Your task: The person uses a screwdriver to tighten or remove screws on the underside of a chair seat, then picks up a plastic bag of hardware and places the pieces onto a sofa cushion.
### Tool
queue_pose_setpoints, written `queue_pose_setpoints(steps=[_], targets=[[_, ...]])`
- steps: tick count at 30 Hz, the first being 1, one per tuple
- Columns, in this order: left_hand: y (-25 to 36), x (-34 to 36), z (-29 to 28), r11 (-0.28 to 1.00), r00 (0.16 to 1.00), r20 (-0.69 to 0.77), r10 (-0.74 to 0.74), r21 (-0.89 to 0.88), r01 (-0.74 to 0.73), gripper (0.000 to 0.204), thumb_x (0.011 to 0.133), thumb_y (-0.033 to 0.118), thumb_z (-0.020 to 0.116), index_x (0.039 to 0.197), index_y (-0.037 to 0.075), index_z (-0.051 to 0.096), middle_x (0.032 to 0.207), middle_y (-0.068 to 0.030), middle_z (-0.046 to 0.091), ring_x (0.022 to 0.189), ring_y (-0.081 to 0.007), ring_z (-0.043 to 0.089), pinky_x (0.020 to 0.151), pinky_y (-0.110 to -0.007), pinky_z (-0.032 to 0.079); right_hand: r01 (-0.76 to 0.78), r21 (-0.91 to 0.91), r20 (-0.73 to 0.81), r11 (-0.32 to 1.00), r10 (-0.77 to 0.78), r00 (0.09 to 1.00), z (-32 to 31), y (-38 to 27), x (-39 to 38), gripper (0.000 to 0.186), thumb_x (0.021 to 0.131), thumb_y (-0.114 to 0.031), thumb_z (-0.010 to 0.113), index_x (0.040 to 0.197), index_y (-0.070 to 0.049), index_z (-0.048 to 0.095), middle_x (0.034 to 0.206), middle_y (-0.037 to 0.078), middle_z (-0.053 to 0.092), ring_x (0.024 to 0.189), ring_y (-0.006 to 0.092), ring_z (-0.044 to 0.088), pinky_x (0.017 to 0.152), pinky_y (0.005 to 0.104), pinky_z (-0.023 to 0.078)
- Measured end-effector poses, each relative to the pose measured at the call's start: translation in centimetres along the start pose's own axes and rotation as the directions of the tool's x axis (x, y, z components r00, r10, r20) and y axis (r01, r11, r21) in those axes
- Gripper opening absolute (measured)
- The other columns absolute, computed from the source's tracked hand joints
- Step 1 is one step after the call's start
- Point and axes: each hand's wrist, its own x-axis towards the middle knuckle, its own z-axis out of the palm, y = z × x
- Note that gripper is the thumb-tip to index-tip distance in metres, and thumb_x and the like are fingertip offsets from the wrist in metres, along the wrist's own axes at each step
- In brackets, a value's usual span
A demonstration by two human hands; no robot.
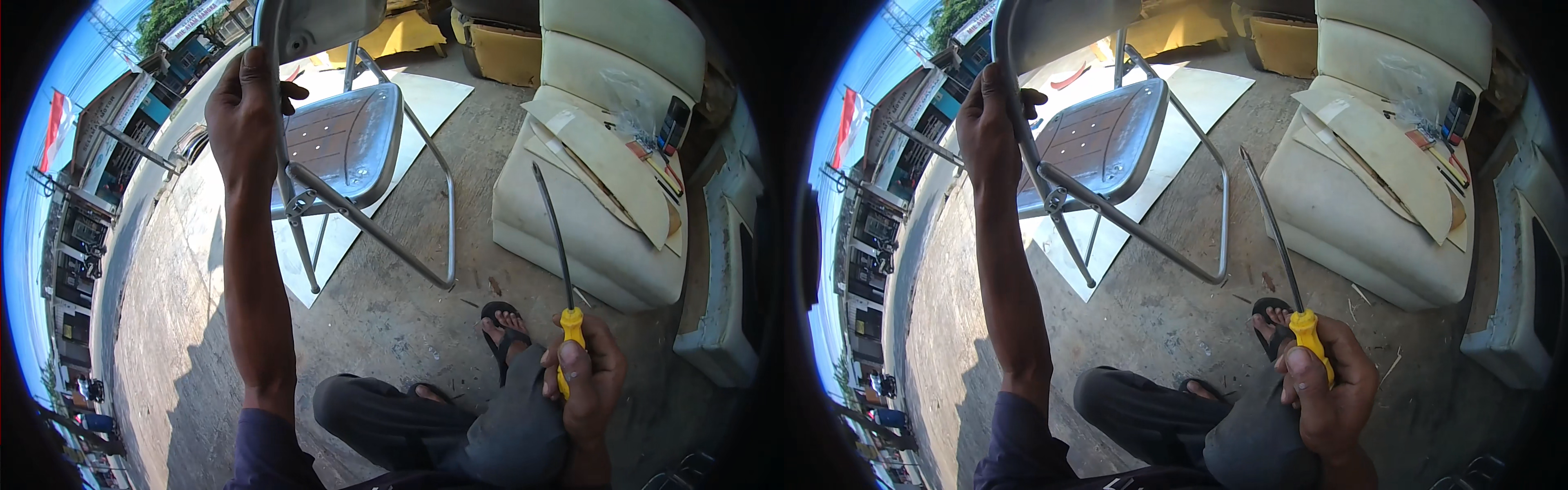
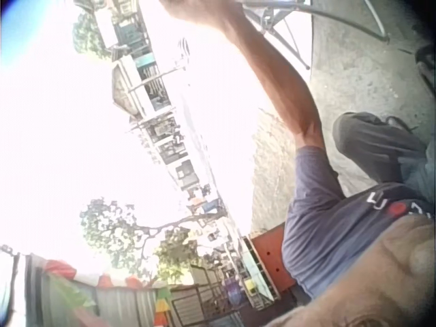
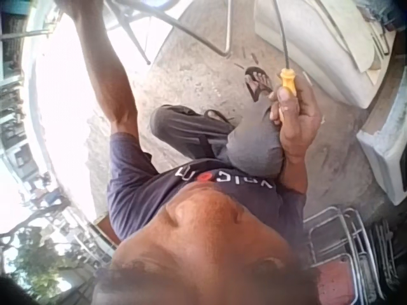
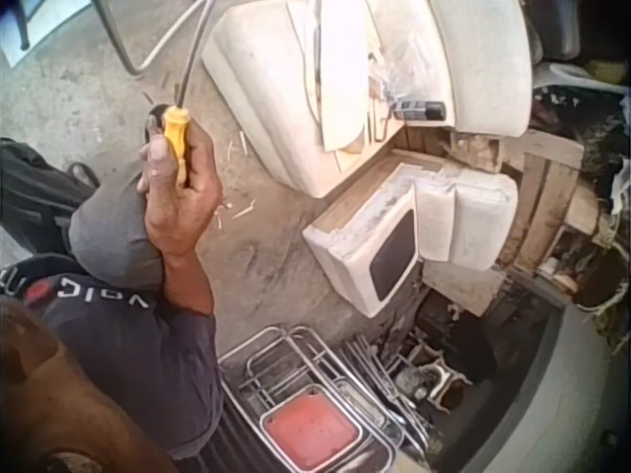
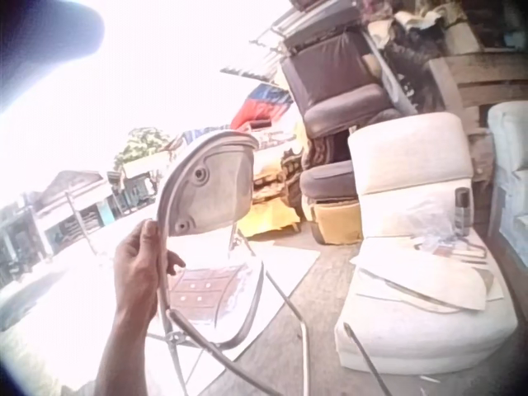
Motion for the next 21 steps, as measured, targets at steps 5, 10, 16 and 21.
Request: queue_pose_setpoints(steps=[5, 10, 16, 21], targets=[[0.5, -1.2, 0.1, 0.998, 1.000, -0.015, 0.019, -0.055, -0.020, 0.044, 0.109, 0.043, 0.048, 0.107, 0.003, 0.067, 0.074, -0.0083, 0.071, 0.066, -0.0127, 0.063, 0.064, -0.029, 0.049, 0.173, -0.308, 0.201, 0.936, -0.113, 0.973, 1.1, 0.5, 1.7, 0.037, 0.096, -0.017, 0.067, 0.124, 0.007, 0.062, 0.085, 0.009, 0.069, 0.071, 0.0115, 0.064, 0.068, 0.0246, 0.052], [-0.2, -1.7, -1.1, 0.998, 1.000, 0.019, -0.022, -0.060, 0.023, 0.043, 0.108, 0.043, 0.049, 0.106, 0.004, 0.066, 0.072, -0.0078, 0.068, 0.065, -0.0125, 0.061, 0.065, -0.029, 0.049, 0.557, -0.272, 0.423, 0.785, -0.423, 0.802, 5.8, -0.3, 7.4, 0.045, 0.099, -0.014, 0.063, 0.138, 0.007, 0.056, 0.101, 0.025, 0.071, 0.083, 0.0316, 0.073, 0.079, 0.0359, 0.057], [0.2, -1.4, -0.5, 0.986, 0.997, 0.063, -0.037, -0.160, 0.047, 0.044, 0.107, 0.046, 0.050, 0.101, 0.005, 0.064, 0.071, -0.0046, 0.060, 0.064, -0.0112, 0.057, 0.063, -0.027, 0.045, 0.793, -0.132, 0.363, 0.595, -0.715, 0.597, 11.8, -1.3, 13.2, 0.044, 0.102, -0.012, 0.059, 0.139, 0.010, 0.053, 0.095, 0.027, 0.068, 0.084, 0.0333, 0.073, 0.072, 0.0392, 0.058], [0.1, -2.0, -0.8, 0.985, 0.999, 0.052, -0.011, -0.170, 0.020, 0.043, 0.108, 0.046, 0.049, 0.100, 0.005, 0.062, 0.069, -0.0024, 0.055, 0.063, -0.0101, 0.055, 0.062, -0.027, 0.043, 0.800, -0.119, 0.357, 0.589, -0.726, 0.588, 13.0, -1.1, 13.8, 0.044, 0.102, -0.013, 0.059, 0.138, 0.013, 0.053, 0.093, 0.028, 0.068, 0.082, 0.0339, 0.074, 0.070, 0.0405, 0.058]])
